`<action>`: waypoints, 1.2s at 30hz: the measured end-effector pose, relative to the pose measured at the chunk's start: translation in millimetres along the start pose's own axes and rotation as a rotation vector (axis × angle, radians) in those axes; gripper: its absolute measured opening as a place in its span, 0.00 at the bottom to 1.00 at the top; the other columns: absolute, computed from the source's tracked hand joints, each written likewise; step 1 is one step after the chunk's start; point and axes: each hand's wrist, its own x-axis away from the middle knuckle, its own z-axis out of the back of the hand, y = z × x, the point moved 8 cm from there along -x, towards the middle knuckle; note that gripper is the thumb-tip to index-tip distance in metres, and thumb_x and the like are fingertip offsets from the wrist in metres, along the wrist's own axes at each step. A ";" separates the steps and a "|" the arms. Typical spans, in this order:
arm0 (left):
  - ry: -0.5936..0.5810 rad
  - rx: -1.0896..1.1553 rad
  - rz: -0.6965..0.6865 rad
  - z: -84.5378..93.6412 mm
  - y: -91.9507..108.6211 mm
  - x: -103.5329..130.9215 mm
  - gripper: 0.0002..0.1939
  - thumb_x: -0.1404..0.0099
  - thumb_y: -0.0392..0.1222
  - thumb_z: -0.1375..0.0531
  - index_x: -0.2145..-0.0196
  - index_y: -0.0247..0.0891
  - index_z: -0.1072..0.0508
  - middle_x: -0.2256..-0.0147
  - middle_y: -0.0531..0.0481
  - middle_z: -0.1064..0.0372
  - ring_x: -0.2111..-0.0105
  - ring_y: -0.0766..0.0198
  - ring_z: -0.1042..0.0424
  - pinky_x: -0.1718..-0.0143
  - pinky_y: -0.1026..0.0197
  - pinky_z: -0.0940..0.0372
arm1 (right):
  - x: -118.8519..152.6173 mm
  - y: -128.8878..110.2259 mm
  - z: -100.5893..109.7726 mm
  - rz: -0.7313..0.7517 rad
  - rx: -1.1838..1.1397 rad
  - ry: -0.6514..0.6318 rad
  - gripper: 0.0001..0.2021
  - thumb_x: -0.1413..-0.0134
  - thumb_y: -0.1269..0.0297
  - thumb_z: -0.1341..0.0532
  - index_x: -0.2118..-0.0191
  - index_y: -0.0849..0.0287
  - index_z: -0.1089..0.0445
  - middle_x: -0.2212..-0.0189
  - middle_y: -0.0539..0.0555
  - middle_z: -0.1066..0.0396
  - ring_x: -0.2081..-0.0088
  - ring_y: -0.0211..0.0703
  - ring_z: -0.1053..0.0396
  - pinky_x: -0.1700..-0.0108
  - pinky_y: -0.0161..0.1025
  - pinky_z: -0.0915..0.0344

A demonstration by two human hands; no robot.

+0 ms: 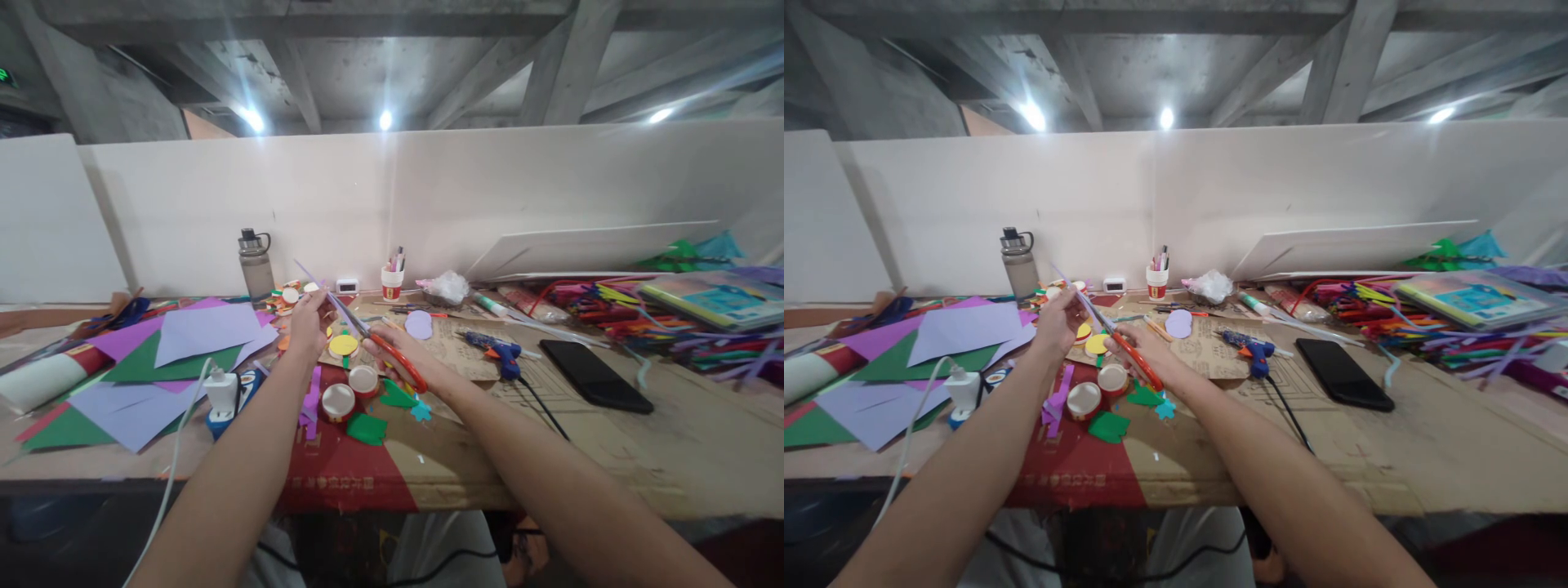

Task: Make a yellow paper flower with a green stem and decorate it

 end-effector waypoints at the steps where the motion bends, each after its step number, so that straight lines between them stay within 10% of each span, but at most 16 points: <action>1: 0.005 0.002 -0.005 1.0 0.6 -0.7 0.17 0.56 0.44 0.28 0.73 0.35 0.29 0.78 0.56 0.32 0.79 0.73 0.35 0.79 0.69 0.42 | 0.6 -0.8 -0.4 -0.001 0.005 -0.006 0.16 0.42 0.46 0.42 0.63 0.56 0.38 0.81 0.43 0.40 0.86 0.30 0.41 0.87 0.26 0.43; 36: -0.023 -0.028 -0.010 -4.5 0.3 2.7 0.13 0.53 0.41 0.30 0.75 0.35 0.30 0.78 0.56 0.33 0.79 0.73 0.35 0.79 0.69 0.41 | 2.8 -5.5 -1.2 -0.033 0.032 0.032 0.17 0.43 0.45 0.42 0.64 0.55 0.40 0.80 0.43 0.41 0.86 0.28 0.43 0.87 0.25 0.44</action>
